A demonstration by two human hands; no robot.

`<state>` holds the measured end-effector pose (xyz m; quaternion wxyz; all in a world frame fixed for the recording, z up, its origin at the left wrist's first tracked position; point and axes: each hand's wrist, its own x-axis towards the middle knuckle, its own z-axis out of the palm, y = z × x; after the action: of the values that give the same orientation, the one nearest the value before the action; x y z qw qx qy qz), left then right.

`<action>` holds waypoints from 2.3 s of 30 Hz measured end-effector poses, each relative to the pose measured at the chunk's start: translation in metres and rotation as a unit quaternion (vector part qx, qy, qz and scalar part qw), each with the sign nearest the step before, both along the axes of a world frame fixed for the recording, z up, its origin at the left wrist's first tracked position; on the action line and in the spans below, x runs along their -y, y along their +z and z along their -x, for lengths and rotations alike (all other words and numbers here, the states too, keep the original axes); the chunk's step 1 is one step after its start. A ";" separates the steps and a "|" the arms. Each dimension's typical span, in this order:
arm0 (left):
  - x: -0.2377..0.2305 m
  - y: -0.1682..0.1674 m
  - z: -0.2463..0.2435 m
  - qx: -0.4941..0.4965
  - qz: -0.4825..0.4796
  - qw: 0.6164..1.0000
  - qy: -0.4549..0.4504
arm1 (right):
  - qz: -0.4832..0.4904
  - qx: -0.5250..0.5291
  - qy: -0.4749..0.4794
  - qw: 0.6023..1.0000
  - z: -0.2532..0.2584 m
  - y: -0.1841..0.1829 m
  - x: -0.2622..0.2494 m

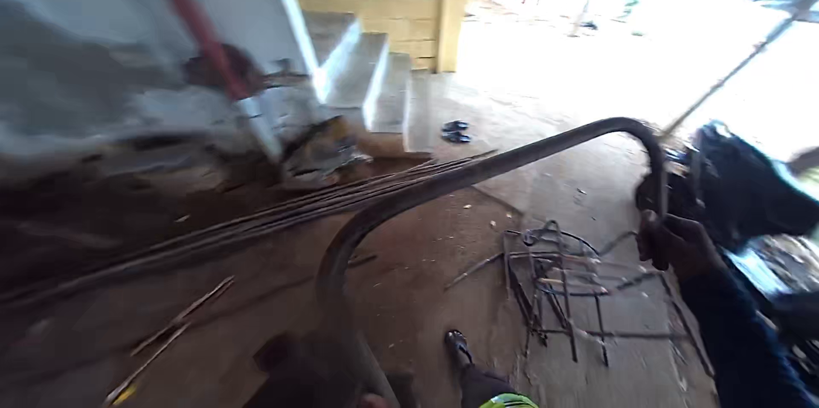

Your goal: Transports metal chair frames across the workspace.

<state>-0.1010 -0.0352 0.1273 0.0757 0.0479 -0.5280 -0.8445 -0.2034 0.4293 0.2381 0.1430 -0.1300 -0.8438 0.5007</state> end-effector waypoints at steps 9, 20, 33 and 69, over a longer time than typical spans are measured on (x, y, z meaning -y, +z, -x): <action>-0.082 -0.108 -0.011 0.239 0.146 0.933 -0.227 | -0.041 0.176 -0.298 0.937 -0.255 -0.121 -0.065; -0.240 -0.157 -0.034 0.255 0.209 0.915 -0.233 | 0.175 0.255 -0.174 0.935 -0.328 -0.184 -0.242; -0.520 -0.343 -0.040 0.372 0.564 0.655 -0.339 | 0.026 0.639 -0.106 0.761 -0.343 -0.430 -0.531; -0.589 -0.432 -0.082 0.312 0.719 0.588 -0.202 | -0.065 0.480 -0.384 0.786 -0.341 -0.526 -0.509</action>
<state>-0.0193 0.5539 -0.3045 -0.2570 0.1306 -0.9504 -0.1171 0.1379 0.9379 -0.2883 -0.0920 -0.6569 -0.7149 0.2215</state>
